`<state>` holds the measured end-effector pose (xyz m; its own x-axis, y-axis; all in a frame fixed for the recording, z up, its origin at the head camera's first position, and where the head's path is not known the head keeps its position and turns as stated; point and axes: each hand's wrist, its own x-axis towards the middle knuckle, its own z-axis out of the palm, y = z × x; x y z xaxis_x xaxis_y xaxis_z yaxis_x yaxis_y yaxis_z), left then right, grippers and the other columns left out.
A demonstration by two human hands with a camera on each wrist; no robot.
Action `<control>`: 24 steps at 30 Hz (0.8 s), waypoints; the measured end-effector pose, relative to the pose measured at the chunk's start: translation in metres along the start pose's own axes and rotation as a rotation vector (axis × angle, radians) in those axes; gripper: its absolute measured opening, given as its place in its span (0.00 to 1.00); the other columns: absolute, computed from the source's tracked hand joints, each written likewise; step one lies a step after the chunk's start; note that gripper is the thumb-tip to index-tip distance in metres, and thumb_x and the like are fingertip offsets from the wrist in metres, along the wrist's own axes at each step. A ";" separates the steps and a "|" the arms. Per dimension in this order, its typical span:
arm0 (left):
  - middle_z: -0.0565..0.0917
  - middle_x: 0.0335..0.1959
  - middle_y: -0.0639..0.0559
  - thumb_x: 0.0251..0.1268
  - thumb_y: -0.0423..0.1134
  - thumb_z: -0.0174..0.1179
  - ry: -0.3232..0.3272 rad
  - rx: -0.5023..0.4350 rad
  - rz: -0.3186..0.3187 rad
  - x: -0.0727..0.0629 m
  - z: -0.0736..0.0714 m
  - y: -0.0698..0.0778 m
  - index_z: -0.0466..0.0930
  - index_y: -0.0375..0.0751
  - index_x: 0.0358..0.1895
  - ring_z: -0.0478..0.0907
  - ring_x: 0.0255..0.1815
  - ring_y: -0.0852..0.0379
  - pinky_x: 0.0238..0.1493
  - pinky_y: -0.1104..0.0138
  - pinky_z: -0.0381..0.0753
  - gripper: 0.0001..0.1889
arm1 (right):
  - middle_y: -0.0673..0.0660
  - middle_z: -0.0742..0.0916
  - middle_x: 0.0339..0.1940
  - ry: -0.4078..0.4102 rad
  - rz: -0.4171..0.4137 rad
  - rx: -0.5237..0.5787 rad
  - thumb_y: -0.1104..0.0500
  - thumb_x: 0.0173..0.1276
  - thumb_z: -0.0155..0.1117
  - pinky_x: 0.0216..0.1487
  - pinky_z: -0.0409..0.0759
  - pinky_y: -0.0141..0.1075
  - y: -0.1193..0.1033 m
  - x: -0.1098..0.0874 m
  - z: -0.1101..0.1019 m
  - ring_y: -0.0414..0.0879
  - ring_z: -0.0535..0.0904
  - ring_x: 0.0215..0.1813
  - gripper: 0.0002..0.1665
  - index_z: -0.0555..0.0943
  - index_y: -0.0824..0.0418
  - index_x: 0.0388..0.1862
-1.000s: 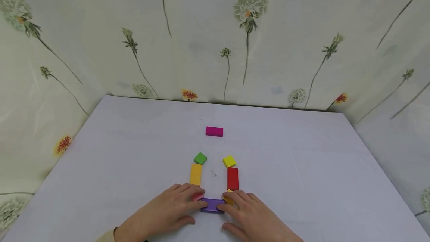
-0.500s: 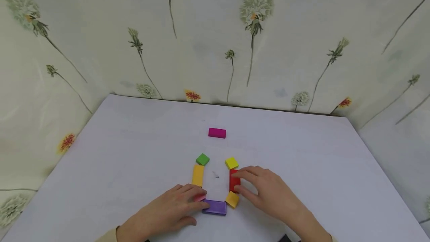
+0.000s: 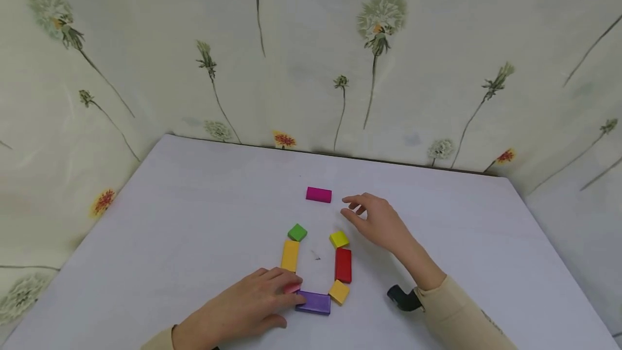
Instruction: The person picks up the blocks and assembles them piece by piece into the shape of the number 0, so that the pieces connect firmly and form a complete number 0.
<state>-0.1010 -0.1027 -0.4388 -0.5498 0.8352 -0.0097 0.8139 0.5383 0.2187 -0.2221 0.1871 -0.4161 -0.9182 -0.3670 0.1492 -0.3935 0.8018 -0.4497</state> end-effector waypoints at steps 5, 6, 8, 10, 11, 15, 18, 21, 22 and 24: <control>0.72 0.64 0.57 0.62 0.53 0.66 0.000 -0.002 0.000 0.000 0.000 0.000 0.75 0.62 0.64 0.68 0.62 0.57 0.58 0.59 0.74 0.26 | 0.57 0.84 0.47 -0.054 0.066 0.026 0.51 0.69 0.66 0.41 0.81 0.40 0.008 0.024 0.009 0.50 0.79 0.46 0.24 0.80 0.60 0.60; 0.72 0.64 0.57 0.62 0.53 0.66 0.001 -0.004 0.000 0.001 -0.001 0.000 0.75 0.62 0.64 0.68 0.62 0.57 0.59 0.59 0.74 0.26 | 0.58 0.84 0.47 -0.065 0.074 0.034 0.51 0.69 0.65 0.41 0.81 0.40 0.010 0.028 0.011 0.51 0.79 0.46 0.24 0.80 0.61 0.60; 0.72 0.64 0.57 0.62 0.53 0.66 -0.002 -0.007 0.001 0.001 -0.001 0.000 0.75 0.62 0.64 0.68 0.62 0.57 0.59 0.59 0.74 0.26 | 0.59 0.83 0.48 -0.090 0.091 0.044 0.51 0.69 0.65 0.41 0.81 0.40 0.013 0.036 0.016 0.52 0.79 0.47 0.25 0.79 0.62 0.61; 0.72 0.64 0.57 0.62 0.52 0.66 -0.003 -0.010 0.004 0.002 -0.001 0.001 0.75 0.61 0.64 0.68 0.62 0.57 0.59 0.60 0.74 0.26 | 0.60 0.83 0.48 -0.109 0.100 0.042 0.52 0.69 0.65 0.41 0.81 0.40 0.016 0.043 0.020 0.52 0.78 0.46 0.26 0.79 0.62 0.62; 0.72 0.64 0.57 0.62 0.52 0.67 -0.003 -0.011 0.005 0.002 0.000 0.001 0.75 0.61 0.64 0.68 0.62 0.57 0.59 0.60 0.74 0.26 | 0.61 0.83 0.48 -0.117 0.104 0.041 0.52 0.69 0.65 0.42 0.81 0.40 0.017 0.046 0.022 0.52 0.78 0.46 0.26 0.78 0.62 0.62; 0.72 0.63 0.57 0.61 0.51 0.67 0.008 -0.006 0.014 0.002 0.000 0.001 0.76 0.61 0.64 0.68 0.62 0.57 0.58 0.61 0.74 0.26 | 0.62 0.83 0.47 -0.129 0.097 0.029 0.52 0.70 0.63 0.42 0.80 0.40 0.017 0.058 0.026 0.52 0.78 0.45 0.26 0.77 0.64 0.63; 0.72 0.63 0.57 0.61 0.51 0.67 0.010 -0.004 0.015 0.002 0.000 0.001 0.75 0.60 0.64 0.68 0.62 0.57 0.58 0.61 0.74 0.26 | 0.63 0.83 0.47 -0.138 0.092 0.029 0.53 0.70 0.63 0.40 0.80 0.40 0.016 0.065 0.027 0.52 0.78 0.44 0.25 0.78 0.64 0.62; 0.72 0.63 0.57 0.61 0.51 0.67 0.006 -0.007 0.014 0.003 0.001 0.001 0.75 0.61 0.64 0.68 0.62 0.58 0.58 0.61 0.74 0.26 | 0.61 0.83 0.46 -0.153 0.097 0.023 0.53 0.70 0.63 0.39 0.80 0.39 0.014 0.070 0.029 0.51 0.78 0.42 0.23 0.80 0.63 0.60; 0.72 0.63 0.57 0.61 0.51 0.67 0.004 -0.006 0.013 0.003 0.001 0.001 0.75 0.61 0.64 0.68 0.62 0.58 0.58 0.62 0.73 0.26 | 0.61 0.83 0.46 -0.156 0.100 0.020 0.53 0.70 0.64 0.39 0.80 0.38 0.014 0.071 0.029 0.51 0.77 0.42 0.23 0.81 0.62 0.59; 0.72 0.64 0.57 0.61 0.52 0.67 -0.003 -0.007 0.007 0.003 0.001 0.001 0.75 0.61 0.65 0.68 0.62 0.58 0.58 0.62 0.73 0.27 | 0.59 0.83 0.45 -0.155 0.101 0.013 0.53 0.69 0.64 0.39 0.79 0.38 0.013 0.073 0.031 0.50 0.77 0.42 0.21 0.82 0.61 0.57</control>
<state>-0.1021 -0.0994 -0.4393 -0.5436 0.8393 -0.0106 0.8164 0.5317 0.2254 -0.2924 0.1563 -0.4382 -0.9345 -0.3542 -0.0348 -0.2981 0.8325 -0.4671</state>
